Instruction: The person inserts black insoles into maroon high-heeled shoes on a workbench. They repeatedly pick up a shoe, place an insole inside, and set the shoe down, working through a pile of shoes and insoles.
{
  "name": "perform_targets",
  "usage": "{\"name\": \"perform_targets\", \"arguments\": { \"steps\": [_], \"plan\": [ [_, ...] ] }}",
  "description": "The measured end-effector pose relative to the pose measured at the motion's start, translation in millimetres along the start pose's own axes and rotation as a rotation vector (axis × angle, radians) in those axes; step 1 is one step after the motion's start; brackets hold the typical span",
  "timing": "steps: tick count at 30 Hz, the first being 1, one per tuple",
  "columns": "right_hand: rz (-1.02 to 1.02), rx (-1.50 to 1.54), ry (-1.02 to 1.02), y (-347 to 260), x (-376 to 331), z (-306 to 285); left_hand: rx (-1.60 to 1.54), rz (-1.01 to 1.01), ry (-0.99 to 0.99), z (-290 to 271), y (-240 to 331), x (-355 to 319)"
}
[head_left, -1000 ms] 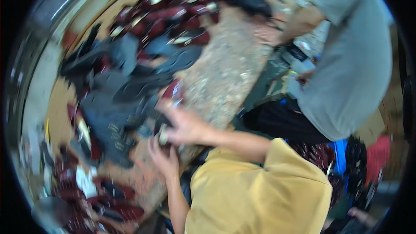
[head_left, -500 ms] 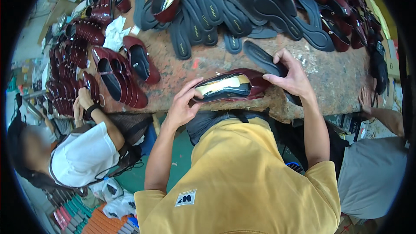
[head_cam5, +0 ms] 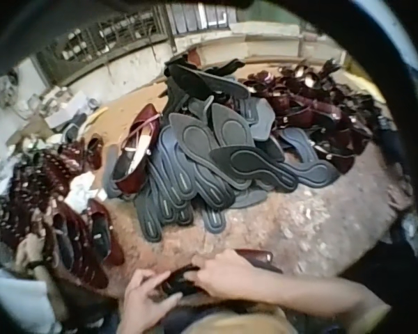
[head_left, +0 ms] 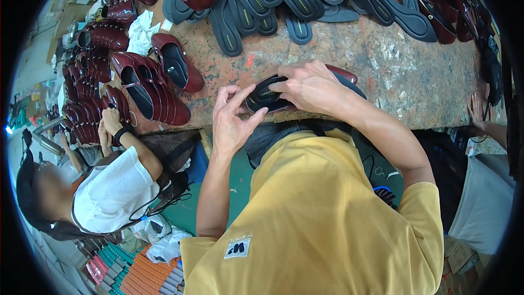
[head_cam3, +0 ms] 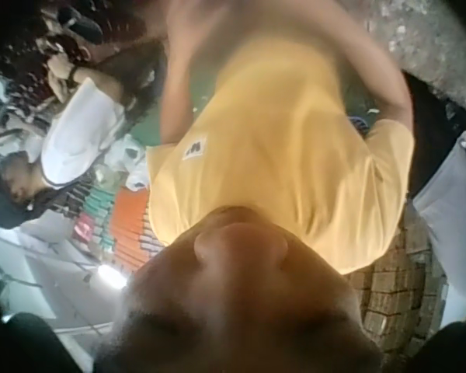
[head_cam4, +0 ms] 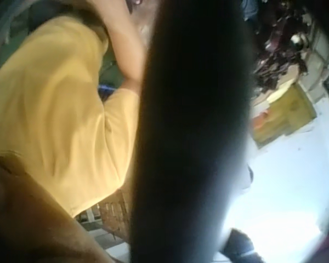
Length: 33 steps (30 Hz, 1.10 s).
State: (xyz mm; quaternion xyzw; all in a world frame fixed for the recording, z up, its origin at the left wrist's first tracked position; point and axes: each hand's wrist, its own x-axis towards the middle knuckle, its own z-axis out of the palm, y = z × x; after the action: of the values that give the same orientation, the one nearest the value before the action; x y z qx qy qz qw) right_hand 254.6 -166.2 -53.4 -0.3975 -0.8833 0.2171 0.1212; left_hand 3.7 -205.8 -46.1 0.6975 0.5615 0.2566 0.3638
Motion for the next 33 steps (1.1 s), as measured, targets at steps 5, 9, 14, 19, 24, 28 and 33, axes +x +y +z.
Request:
{"name": "perform_targets", "arguments": {
  "steps": [5, 9, 14, 19, 24, 28, 33],
  "plan": [
    [-0.054, 0.082, 0.099, 0.9, -2.5, -2.5, 0.044, -0.023, -0.002, -1.3, -0.7, -1.4],
    [0.028, 0.069, 0.006, -5.9, -2.2, -7.9, -0.021, -0.01, 0.016, -0.9, 5.9, 1.3],
    [0.096, 0.083, -0.083, -2.3, -4.1, -31.1, 0.093, 0.041, -0.022, -5.5, 1.9, 0.9],
    [0.064, 0.042, -0.008, -1.1, -6.6, -6.4, 0.068, 0.016, -0.043, -6.5, -2.7, 4.6],
    [0.022, 0.036, -0.015, -5.0, 3.0, 8.4, 0.112, 0.054, -0.049, -6.5, -3.3, 5.8],
    [-0.006, -0.059, -0.023, -4.8, 6.2, 17.9, 0.128, 0.061, -0.061, -7.2, -4.7, 7.2],
    [-0.052, -0.096, 0.032, -2.1, 6.3, 26.0, 0.288, 0.29, -0.102, -11.5, 5.5, 7.9]
  ]
}}
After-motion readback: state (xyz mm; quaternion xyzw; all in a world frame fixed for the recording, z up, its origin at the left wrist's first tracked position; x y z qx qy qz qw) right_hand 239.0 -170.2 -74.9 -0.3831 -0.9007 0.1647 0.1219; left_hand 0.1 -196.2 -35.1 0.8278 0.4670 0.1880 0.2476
